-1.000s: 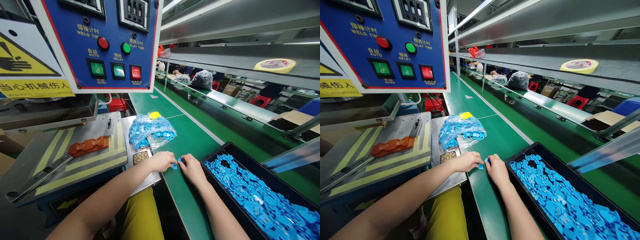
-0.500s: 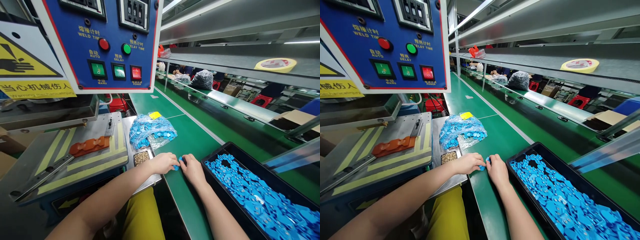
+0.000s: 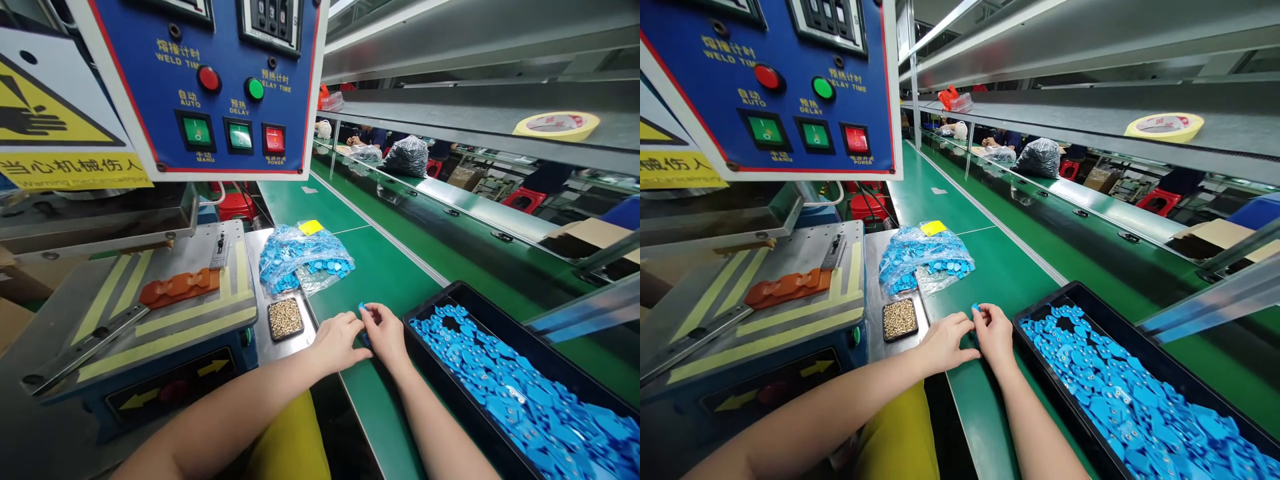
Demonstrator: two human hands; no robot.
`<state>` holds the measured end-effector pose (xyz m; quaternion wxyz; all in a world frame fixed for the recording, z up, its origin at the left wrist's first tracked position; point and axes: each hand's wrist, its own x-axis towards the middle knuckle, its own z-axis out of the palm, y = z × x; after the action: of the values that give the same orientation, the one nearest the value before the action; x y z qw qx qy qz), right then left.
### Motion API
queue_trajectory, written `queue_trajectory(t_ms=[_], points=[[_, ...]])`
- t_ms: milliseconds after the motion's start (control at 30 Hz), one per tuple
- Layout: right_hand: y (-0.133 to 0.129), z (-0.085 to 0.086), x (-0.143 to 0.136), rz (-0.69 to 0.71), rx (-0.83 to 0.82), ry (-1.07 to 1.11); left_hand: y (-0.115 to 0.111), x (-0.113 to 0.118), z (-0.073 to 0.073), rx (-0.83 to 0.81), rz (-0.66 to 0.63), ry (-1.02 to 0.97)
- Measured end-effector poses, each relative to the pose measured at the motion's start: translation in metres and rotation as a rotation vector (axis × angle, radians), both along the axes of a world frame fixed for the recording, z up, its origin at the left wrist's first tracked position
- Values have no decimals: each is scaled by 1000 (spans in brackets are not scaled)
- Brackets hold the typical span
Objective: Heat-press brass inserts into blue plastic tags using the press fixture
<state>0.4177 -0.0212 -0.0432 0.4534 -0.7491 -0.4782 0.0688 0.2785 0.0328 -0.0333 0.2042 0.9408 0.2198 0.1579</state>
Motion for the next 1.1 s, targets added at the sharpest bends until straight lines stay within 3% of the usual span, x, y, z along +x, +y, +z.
queue_trajectory(t_ms=[233, 400, 500, 667, 833, 967, 1100], points=[[-1, 4, -4, -3, 73, 138, 0, 8, 1, 112, -9, 72], [0, 4, -4, -3, 77, 130, 7, -2, -2, 118, 133, 75], [1, 4, -4, -7, 75, 144, 8, -8, -5, 113, 144, 52], [1, 7, -8, -2, 105, 217, 20, -9, -4, 98, -17, -38], [3, 5, -9, -22, 166, 282, 36, 3, 1, 128, -200, 28], [4, 2, -8, -14, 188, 297, 42, 7, 5, 117, -254, 87], [5, 0, -5, -6, 188, 259, 40, 8, 3, 155, -213, 76]])
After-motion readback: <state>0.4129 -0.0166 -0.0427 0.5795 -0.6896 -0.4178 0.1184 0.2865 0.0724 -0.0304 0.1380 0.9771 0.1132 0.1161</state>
